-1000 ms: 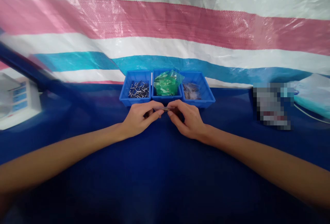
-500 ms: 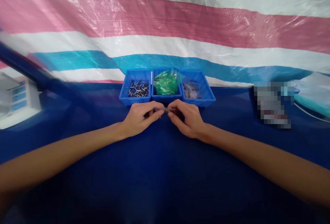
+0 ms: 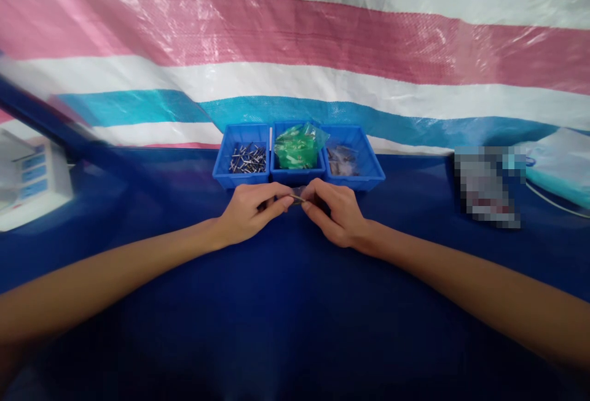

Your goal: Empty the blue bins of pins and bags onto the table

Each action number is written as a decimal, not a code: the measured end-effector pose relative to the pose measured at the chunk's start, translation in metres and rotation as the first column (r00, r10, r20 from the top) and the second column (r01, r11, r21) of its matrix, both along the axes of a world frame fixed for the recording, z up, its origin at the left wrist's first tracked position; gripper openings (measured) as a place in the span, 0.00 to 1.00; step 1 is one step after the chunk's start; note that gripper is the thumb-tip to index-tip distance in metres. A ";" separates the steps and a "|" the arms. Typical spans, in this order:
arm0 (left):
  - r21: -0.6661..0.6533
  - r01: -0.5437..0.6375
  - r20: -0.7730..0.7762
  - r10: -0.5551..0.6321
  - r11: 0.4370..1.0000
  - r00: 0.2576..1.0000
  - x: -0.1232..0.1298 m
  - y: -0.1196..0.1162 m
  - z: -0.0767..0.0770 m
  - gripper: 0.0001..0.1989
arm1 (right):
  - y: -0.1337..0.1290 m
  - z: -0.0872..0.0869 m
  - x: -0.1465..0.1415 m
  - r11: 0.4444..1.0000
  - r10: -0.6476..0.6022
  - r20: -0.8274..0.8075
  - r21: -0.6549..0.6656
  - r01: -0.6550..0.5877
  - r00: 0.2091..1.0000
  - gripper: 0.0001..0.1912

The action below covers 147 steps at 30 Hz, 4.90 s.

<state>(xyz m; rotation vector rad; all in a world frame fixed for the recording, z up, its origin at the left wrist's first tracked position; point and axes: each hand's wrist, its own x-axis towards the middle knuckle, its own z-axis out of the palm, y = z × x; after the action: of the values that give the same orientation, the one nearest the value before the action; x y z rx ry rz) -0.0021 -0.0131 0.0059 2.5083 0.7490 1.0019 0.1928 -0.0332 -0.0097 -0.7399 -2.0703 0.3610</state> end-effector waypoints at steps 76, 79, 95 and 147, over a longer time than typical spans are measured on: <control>-0.062 -0.017 0.118 0.024 0.998 0.993 0.000 -0.002 -0.003 0.06 | 0.002 -0.004 -0.006 0.991 -0.051 -0.019 0.119 0.053 0.999 0.06; -0.059 -0.010 0.115 0.017 0.998 0.993 -0.001 -0.002 -0.003 0.06 | 0.002 -0.004 -0.006 0.990 -0.057 -0.017 0.124 0.059 0.998 0.06; -0.062 -0.005 0.125 0.013 0.998 0.992 -0.001 -0.002 -0.004 0.06 | 0.002 -0.005 -0.006 0.990 -0.055 -0.011 0.126 0.056 0.998 0.06; -0.060 -0.042 0.109 0.048 0.997 0.993 -0.001 0.001 -0.006 0.05 | 0.002 -0.005 -0.006 0.994 -0.081 0.019 0.078 0.079 0.997 0.06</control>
<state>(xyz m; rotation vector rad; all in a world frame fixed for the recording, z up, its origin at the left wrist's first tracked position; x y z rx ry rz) -0.0030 -0.0121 0.0003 2.3755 0.7928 1.1086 0.1867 -0.0313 -0.0152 -0.7808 -2.0570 0.2273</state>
